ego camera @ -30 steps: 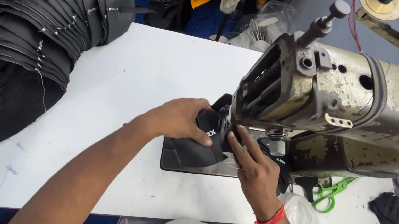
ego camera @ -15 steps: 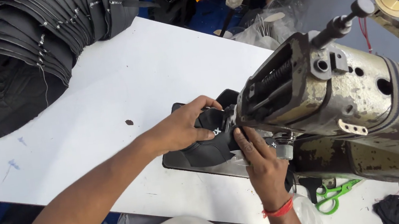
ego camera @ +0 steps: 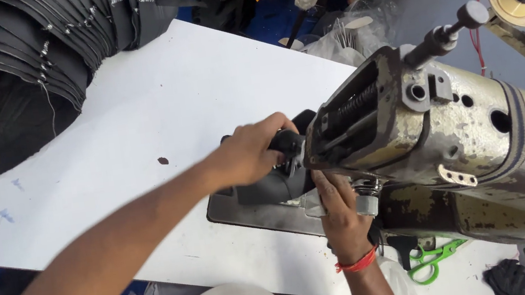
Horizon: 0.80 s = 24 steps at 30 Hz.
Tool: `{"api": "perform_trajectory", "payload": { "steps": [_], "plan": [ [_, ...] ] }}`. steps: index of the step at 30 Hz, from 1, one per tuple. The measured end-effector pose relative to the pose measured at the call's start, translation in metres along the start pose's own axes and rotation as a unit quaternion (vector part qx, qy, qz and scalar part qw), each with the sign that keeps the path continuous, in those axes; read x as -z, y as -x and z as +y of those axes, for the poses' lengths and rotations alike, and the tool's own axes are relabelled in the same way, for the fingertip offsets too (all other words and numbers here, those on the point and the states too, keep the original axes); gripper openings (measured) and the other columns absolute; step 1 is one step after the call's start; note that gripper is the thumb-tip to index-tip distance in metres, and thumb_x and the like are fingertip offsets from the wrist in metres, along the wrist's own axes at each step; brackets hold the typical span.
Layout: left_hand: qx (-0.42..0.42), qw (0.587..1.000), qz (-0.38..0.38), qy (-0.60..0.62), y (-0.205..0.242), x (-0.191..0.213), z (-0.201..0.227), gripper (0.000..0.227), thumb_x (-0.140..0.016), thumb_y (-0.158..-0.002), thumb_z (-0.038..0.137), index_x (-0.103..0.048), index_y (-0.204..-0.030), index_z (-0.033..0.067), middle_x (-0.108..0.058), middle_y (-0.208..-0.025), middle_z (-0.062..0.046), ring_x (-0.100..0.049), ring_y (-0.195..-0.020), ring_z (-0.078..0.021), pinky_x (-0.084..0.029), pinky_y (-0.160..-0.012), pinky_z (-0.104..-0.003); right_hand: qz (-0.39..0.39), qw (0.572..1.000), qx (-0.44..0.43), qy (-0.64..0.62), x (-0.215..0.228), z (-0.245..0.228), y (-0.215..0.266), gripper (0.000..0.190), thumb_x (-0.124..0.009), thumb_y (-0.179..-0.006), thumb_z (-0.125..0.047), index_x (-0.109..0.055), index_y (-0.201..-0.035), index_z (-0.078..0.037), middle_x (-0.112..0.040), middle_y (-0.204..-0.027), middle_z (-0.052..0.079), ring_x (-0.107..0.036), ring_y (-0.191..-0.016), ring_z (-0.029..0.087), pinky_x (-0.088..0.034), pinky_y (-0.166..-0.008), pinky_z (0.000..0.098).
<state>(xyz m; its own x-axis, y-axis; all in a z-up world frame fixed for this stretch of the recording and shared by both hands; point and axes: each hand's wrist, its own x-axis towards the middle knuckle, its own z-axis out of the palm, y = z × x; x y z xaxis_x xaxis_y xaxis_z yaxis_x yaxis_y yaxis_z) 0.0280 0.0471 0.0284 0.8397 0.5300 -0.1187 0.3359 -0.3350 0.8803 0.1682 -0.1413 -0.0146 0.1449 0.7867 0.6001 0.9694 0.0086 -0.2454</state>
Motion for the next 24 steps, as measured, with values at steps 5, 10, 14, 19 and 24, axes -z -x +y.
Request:
{"api": "perform_trajectory", "payload": {
  "steps": [5,10,14,19,24],
  "plan": [
    [-0.088,0.992,-0.079,-0.049,-0.048,0.009,-0.018,0.034,-0.076,-0.081,0.004,-0.061,-0.112,0.0097,-0.072,-0.101,-0.009,-0.071,-0.096,-0.0254,-0.054,-0.080,-0.040,0.037,0.999,-0.010,0.019,-0.002,-0.011,0.007,0.039,-0.074,-0.085,0.010,-0.074,-0.120,-0.008,-0.073,-0.112,0.007,-0.074,-0.091,0.019,-0.058,-0.074,0.0312],
    [-0.102,0.978,-0.160,-0.084,-0.063,0.020,-0.005,0.035,-0.078,-0.081,0.005,-0.062,-0.111,0.0091,-0.071,-0.100,-0.008,-0.070,-0.095,-0.0241,-0.053,-0.081,-0.040,0.050,0.998,-0.015,0.027,-0.002,-0.016,0.007,0.036,-0.077,-0.087,0.006,-0.075,-0.119,-0.010,-0.073,-0.111,0.005,-0.074,-0.088,0.016,-0.059,-0.067,0.0270],
    [-0.092,0.973,-0.196,-0.086,-0.075,0.019,-0.005,0.037,-0.079,-0.081,0.008,-0.063,-0.114,0.0093,-0.074,-0.101,-0.007,-0.071,-0.095,-0.0224,-0.054,-0.083,-0.038,0.042,0.998,-0.023,0.036,-0.001,-0.017,0.006,0.036,-0.078,-0.086,0.006,-0.076,-0.119,-0.011,-0.073,-0.110,0.005,-0.075,-0.087,0.016,-0.059,-0.066,0.0271],
    [-0.109,0.969,-0.201,-0.089,-0.080,0.025,-0.003,0.038,-0.080,-0.080,0.009,-0.065,-0.115,0.0092,-0.075,-0.103,-0.007,-0.071,-0.097,-0.0216,-0.055,-0.085,-0.037,0.042,0.998,-0.006,0.036,0.009,-0.017,-0.009,0.038,-0.075,-0.085,0.006,-0.075,-0.119,-0.011,-0.071,-0.110,0.003,-0.074,-0.089,0.018,-0.059,-0.071,0.0310],
    [-0.107,0.975,-0.157,-0.116,-0.071,0.031,0.011,0.038,-0.080,-0.081,0.012,-0.065,-0.116,0.0118,-0.074,-0.105,-0.009,-0.071,-0.099,-0.0263,-0.053,-0.086,-0.041,-0.077,0.995,0.057,0.012,0.028,-0.018,0.021,0.046,-0.076,-0.075,-0.001,-0.073,-0.120,-0.008,-0.069,-0.124,0.013,-0.068,-0.067,0.017,-0.055,-0.058,0.0322]
  ]
}}
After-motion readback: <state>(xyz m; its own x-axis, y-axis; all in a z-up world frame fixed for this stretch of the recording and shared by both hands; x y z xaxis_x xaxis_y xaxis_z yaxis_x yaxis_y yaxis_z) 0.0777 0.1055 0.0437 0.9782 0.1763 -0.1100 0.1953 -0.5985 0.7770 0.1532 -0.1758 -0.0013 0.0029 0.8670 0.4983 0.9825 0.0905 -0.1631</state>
